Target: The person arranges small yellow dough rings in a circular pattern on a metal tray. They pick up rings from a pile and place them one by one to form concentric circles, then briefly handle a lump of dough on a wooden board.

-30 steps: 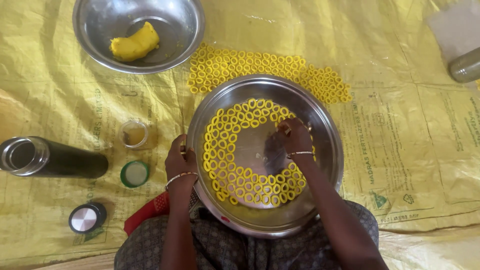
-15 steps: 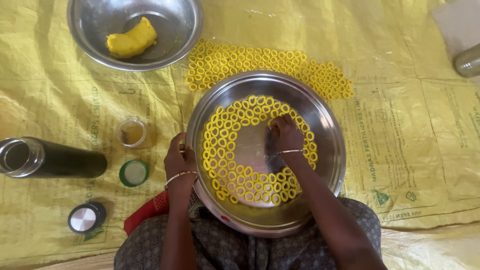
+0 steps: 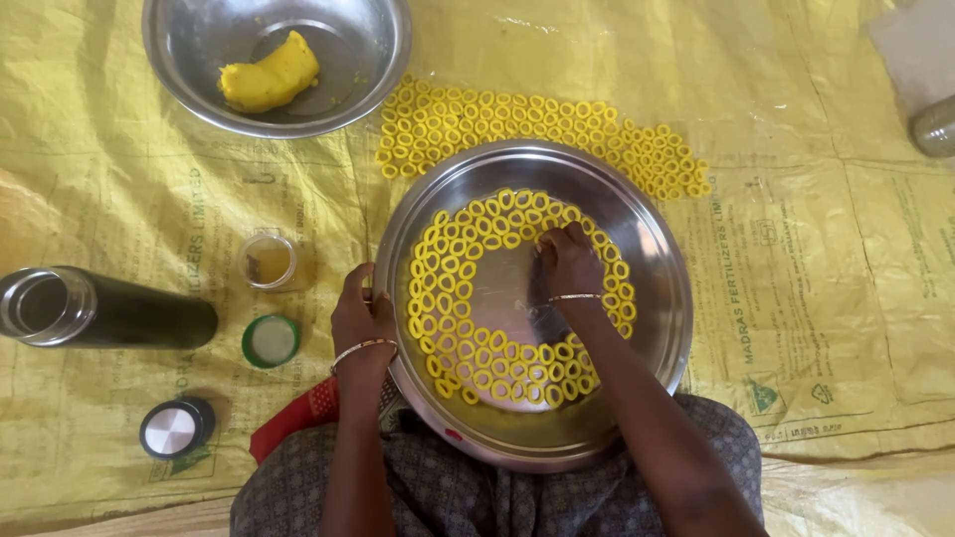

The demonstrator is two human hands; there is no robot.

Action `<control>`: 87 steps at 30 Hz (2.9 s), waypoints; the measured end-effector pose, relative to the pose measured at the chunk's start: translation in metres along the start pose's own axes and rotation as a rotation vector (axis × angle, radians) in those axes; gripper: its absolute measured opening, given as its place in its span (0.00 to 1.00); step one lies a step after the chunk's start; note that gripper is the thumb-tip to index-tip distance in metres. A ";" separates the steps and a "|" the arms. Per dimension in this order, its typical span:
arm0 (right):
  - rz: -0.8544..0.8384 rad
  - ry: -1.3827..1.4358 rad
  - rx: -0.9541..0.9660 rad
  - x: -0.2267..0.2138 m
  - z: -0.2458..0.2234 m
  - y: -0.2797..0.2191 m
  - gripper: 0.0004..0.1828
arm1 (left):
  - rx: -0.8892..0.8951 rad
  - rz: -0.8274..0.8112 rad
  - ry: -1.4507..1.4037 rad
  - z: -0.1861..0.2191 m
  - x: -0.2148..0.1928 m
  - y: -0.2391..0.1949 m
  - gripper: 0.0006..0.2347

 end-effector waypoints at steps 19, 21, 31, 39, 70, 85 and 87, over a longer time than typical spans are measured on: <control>-0.699 0.335 -0.109 -0.076 -0.109 -0.128 0.02 | 0.048 0.027 -0.061 -0.013 0.003 -0.003 0.20; -0.683 0.321 -0.113 -0.077 -0.109 -0.129 0.03 | 0.019 0.016 -0.026 -0.013 0.002 -0.003 0.20; -0.667 0.295 -0.068 -0.069 -0.099 -0.136 0.03 | 0.013 -0.006 -0.024 -0.013 0.001 0.000 0.22; -0.787 0.370 0.008 -0.067 -0.091 -0.140 0.05 | 0.017 -0.008 -0.031 -0.011 0.000 -0.001 0.22; 0.008 0.205 0.093 0.000 0.021 -0.005 0.09 | 0.012 -0.046 -0.092 0.005 -0.007 -0.005 0.22; 0.049 0.239 0.068 -0.001 0.004 -0.006 0.08 | -0.010 -0.034 0.051 0.002 -0.003 0.000 0.22; 0.045 0.197 0.052 0.000 0.001 -0.008 0.08 | -0.005 -0.031 0.022 0.004 -0.002 0.000 0.22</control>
Point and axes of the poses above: each hand's wrist, its own y-axis towards the middle knuckle, its own x-axis out of the palm, z = x × y, the point moved 3 cm from there along y, towards the middle knuckle, and after that the axes turned 10 degrees about z, right-handed, at the moved point
